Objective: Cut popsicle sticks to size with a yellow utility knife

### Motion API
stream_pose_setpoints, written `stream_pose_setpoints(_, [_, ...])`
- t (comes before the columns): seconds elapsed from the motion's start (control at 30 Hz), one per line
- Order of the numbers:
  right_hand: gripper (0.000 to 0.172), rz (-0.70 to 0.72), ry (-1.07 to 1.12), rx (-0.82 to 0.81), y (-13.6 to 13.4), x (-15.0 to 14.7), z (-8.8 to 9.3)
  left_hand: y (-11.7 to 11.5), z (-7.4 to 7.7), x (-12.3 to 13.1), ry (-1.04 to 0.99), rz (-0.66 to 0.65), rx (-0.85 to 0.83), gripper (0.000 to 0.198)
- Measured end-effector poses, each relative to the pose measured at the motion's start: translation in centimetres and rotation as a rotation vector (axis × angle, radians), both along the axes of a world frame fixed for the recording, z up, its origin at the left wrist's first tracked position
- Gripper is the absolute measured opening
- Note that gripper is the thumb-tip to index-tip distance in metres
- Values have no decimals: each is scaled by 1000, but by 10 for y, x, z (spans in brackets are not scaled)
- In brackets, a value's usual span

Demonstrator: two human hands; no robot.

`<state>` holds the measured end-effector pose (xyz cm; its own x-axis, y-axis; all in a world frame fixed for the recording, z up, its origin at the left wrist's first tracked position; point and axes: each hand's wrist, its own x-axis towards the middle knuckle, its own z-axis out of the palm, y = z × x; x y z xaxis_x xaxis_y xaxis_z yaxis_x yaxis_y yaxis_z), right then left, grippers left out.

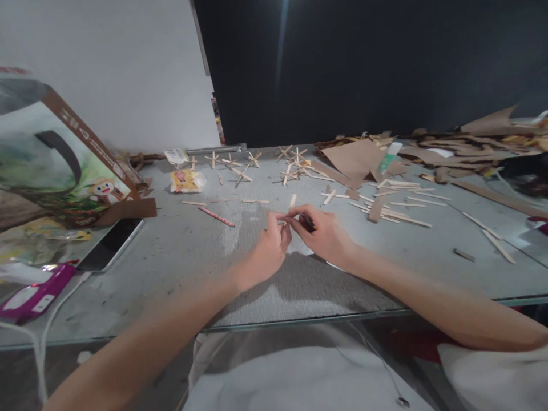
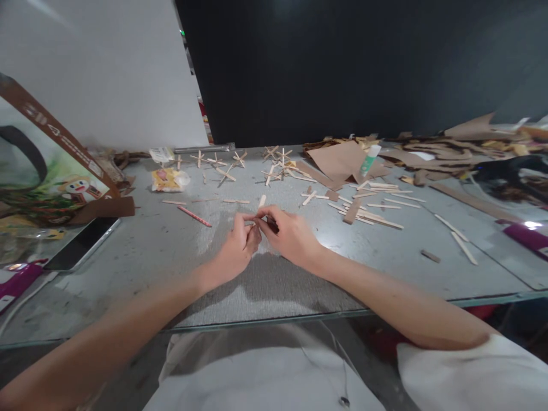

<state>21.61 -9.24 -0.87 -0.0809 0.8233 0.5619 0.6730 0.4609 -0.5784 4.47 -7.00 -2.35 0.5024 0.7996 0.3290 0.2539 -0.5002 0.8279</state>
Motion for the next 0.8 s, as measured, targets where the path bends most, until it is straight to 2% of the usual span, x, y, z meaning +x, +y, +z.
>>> stream_pose_setpoints(0.1, [27, -8, -28, -20, 0, -2, -1, 0, 0, -1, 49, 29, 45, 11])
stream_pose_setpoints(0.23, [22, -26, -77, -53, 0, -3, -1, 0, -1, -2, 67, 60, 72, 11])
stream_pose_setpoints(0.43, [18, 30, -97, -100, 2, -2, -1, 1, -4, 2, -42, 13, 9, 7])
stream_pose_setpoints(0.53, [17, 39, -82, -100, 3, -3, -1, -1, -2, 5, -133, -39, -88, 8])
stream_pose_setpoints(0.67, [17, 58, -39, -80, 5, -3, -1, -2, 1, 8, -288, -142, -324, 15])
stream_pose_setpoints(0.8, [19, 42, -57, -64, 7, -2, -1, 0, 5, 9, -387, -177, -463, 21])
